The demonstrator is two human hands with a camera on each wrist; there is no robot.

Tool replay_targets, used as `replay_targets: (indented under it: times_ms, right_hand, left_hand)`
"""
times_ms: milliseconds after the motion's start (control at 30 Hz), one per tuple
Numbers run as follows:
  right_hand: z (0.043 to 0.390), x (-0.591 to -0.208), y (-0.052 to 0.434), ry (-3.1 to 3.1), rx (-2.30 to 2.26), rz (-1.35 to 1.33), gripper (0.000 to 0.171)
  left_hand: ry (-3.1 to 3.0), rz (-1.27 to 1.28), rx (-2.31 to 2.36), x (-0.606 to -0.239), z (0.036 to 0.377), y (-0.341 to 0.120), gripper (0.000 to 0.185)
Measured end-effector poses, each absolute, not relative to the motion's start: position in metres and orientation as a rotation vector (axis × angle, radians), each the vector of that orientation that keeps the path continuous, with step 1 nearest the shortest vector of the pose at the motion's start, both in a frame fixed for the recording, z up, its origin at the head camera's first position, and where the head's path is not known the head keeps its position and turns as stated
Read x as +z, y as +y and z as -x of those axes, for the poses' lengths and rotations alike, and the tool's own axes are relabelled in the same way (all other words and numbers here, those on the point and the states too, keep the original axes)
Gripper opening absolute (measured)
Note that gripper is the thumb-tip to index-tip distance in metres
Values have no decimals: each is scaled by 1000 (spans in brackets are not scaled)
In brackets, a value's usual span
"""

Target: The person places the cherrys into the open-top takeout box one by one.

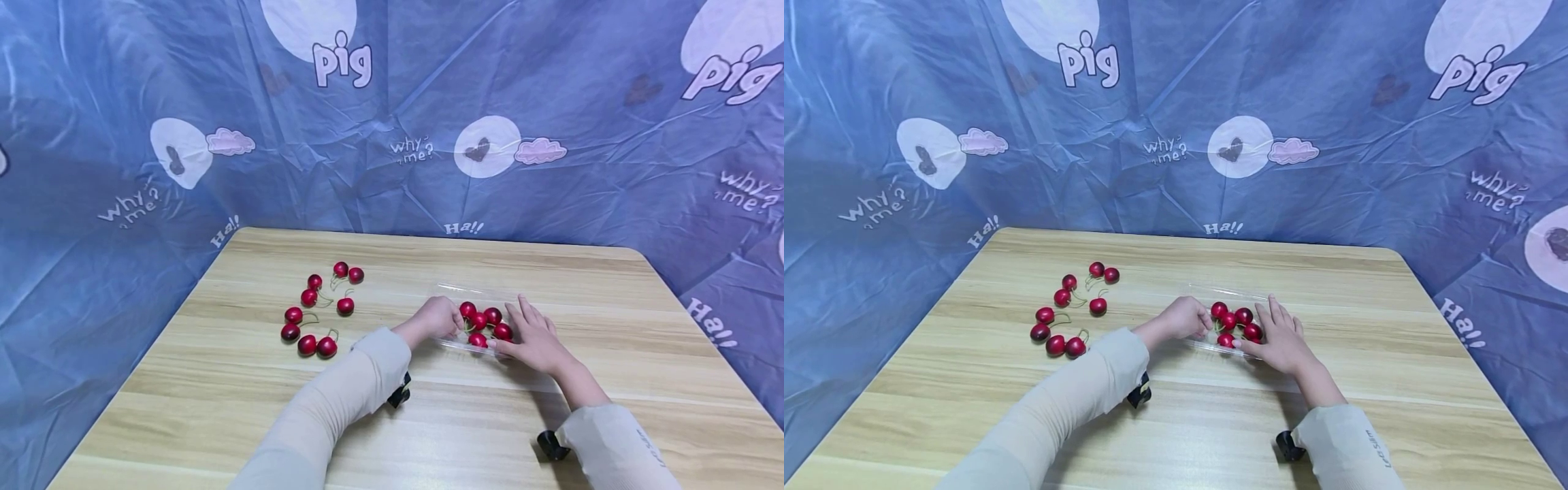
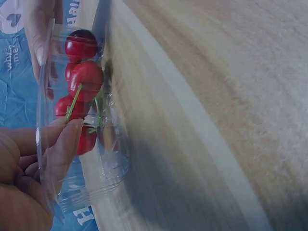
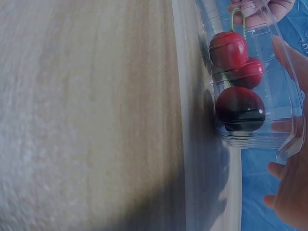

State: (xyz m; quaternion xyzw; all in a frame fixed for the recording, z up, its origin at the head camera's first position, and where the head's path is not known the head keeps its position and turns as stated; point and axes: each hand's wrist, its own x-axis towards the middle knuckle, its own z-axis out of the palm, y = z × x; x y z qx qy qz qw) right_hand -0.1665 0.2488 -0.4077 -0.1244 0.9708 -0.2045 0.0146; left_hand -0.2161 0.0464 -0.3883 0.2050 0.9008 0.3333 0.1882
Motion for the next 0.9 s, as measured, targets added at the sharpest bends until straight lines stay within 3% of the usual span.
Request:
replay_targets:
  times_ms: [233, 467, 900]
  right_hand:
    - [166, -408, 250, 3019, -655, 402, 87]
    - [166, -408, 250, 3010, -675, 406, 86]
    - [165, -406, 250, 3010, -641, 398, 87]
  left_hand:
    - [2667, -767, 682, -389, 213, 47, 7]
    - [2682, -789, 684, -388, 211, 46, 6]
    - [2489, -584, 1214, -402, 223, 41, 5]
